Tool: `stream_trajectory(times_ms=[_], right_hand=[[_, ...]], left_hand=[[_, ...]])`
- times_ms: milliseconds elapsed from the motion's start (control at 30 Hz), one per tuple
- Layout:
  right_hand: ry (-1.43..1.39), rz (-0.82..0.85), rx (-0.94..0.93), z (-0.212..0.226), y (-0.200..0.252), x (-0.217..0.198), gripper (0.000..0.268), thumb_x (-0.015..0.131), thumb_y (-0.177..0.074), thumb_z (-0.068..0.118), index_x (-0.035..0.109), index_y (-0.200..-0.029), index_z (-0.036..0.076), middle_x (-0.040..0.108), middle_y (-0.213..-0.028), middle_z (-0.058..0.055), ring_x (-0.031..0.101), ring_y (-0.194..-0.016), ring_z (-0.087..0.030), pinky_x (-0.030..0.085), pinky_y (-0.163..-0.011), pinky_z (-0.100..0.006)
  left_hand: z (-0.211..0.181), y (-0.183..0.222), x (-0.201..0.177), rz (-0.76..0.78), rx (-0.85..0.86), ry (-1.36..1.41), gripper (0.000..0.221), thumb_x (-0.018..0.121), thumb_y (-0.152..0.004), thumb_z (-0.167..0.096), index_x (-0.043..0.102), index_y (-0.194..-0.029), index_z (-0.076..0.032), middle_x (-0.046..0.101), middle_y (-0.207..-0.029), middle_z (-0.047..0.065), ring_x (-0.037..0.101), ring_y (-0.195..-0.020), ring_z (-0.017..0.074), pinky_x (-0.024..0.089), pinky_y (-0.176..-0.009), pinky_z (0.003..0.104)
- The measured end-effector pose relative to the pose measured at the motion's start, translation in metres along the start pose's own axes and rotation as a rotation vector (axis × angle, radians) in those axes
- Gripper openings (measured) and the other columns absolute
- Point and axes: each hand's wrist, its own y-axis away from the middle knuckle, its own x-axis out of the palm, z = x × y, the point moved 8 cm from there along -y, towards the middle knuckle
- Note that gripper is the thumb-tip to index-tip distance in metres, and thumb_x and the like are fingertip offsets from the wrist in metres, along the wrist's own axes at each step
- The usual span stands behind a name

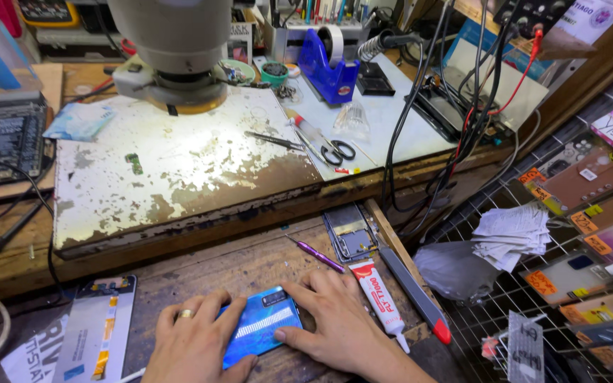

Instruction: The person applies adhesive to the frame of a mobile phone from a tube, secures internal components using a screwdriver, and then positions and presses the screen onto the device body.

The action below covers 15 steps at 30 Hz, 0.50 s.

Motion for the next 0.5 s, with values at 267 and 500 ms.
stream_trajectory(times_ms=[267,500], right_hand=[[0.028,-0.060,-0.088,0.001,0.009,0.005,0.071,0.078,-0.083,0.051,0.062,-0.134,0.003,0.056,-0.122,-0.017,0.048,-0.120,-0.035,0.030,-0.099,-0.051],[0.009,0.059,-0.012,-0.012,0.026,0.017,0.074,0.077,-0.080,0.050,0.061,-0.137,0.006,0.056,-0.131,-0.014,0.049,-0.124,-0.029,0.030,-0.100,-0.047]], left_hand=[[-0.009,-0.004,-0.009,0.127,-0.086,-0.004,0.094,0.088,-0.062,-0.047,0.050,-0.144,-0.021,0.049,-0.139,0.007,0.043,-0.132,0.0315,0.030,-0.101,0.054],[-0.027,0.000,-0.043,0.103,-0.098,0.084,0.089,0.086,-0.065,-0.041,0.052,-0.143,-0.013,0.052,-0.138,0.010,0.044,-0.133,0.0328,0.028,-0.104,0.052]])
